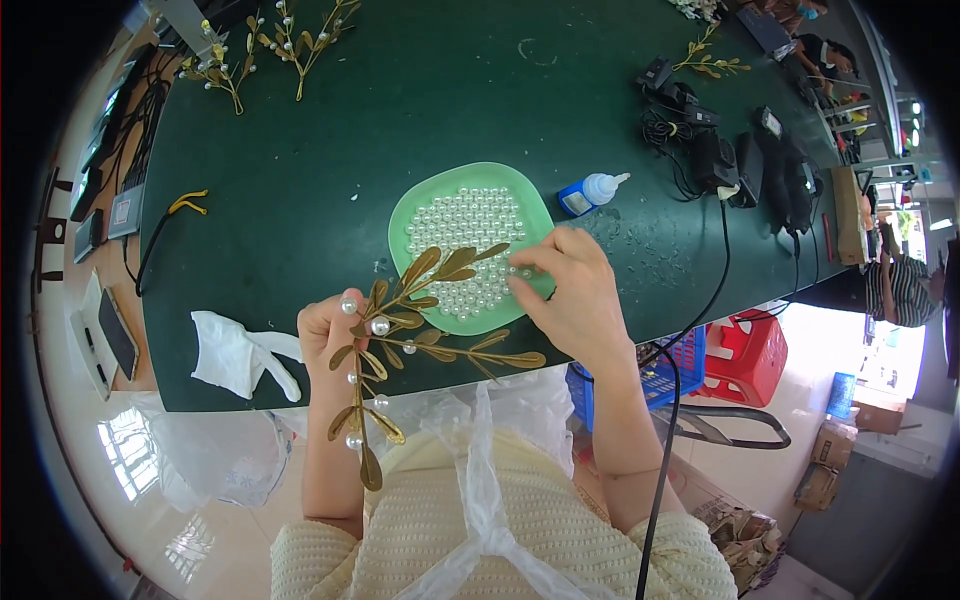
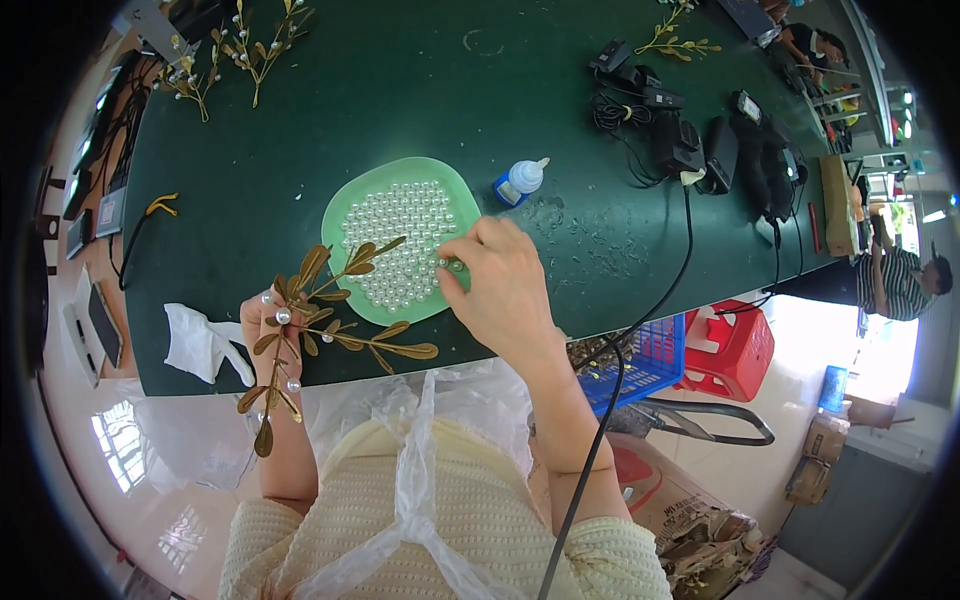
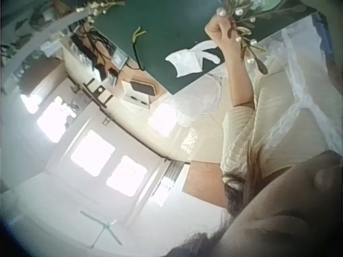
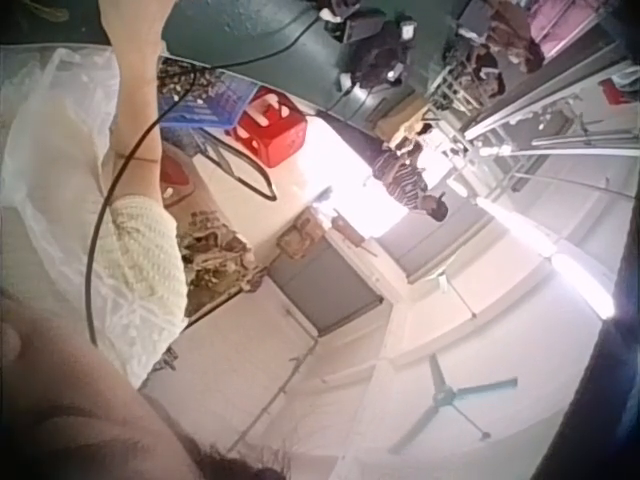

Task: The person applies glue to a gold-colored branch from a bottle and presses white pearls from a bowl onto the glue, repeating the process for several leaves.

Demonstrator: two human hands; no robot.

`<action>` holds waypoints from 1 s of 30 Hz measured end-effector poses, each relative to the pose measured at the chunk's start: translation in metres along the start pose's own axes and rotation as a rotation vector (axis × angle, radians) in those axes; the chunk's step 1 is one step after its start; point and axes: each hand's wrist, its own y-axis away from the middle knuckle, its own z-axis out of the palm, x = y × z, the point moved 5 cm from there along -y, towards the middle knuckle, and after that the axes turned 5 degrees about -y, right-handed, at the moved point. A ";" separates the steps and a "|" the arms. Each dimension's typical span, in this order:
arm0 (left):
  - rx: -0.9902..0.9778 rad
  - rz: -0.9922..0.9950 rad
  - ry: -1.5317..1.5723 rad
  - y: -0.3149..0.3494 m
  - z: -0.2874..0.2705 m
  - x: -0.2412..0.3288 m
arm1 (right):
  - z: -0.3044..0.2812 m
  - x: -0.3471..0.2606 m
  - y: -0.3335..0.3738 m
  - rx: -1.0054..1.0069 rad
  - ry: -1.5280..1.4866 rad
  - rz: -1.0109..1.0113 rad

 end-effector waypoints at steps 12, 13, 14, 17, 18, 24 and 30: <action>0.002 0.017 -0.035 0.001 0.001 0.002 | -0.001 -0.004 0.000 -0.044 0.121 -0.079; -0.005 0.022 -0.036 0.001 0.001 0.002 | -0.001 -0.002 0.001 -0.044 0.122 -0.078; -0.012 0.027 -0.038 0.001 0.002 0.002 | -0.001 -0.001 0.001 -0.030 0.112 -0.087; 0.002 0.030 -0.040 0.001 0.001 0.002 | -0.002 -0.001 0.001 -0.025 0.109 -0.092; 0.002 0.029 -0.040 0.001 0.001 0.002 | -0.002 -0.001 0.000 -0.034 0.116 -0.088; 0.001 0.020 -0.038 0.001 0.002 0.001 | -0.001 -0.002 -0.004 -0.080 0.209 -0.060; 0.008 0.003 -0.034 0.001 0.001 0.001 | -0.009 -0.005 -0.004 0.062 0.074 -0.092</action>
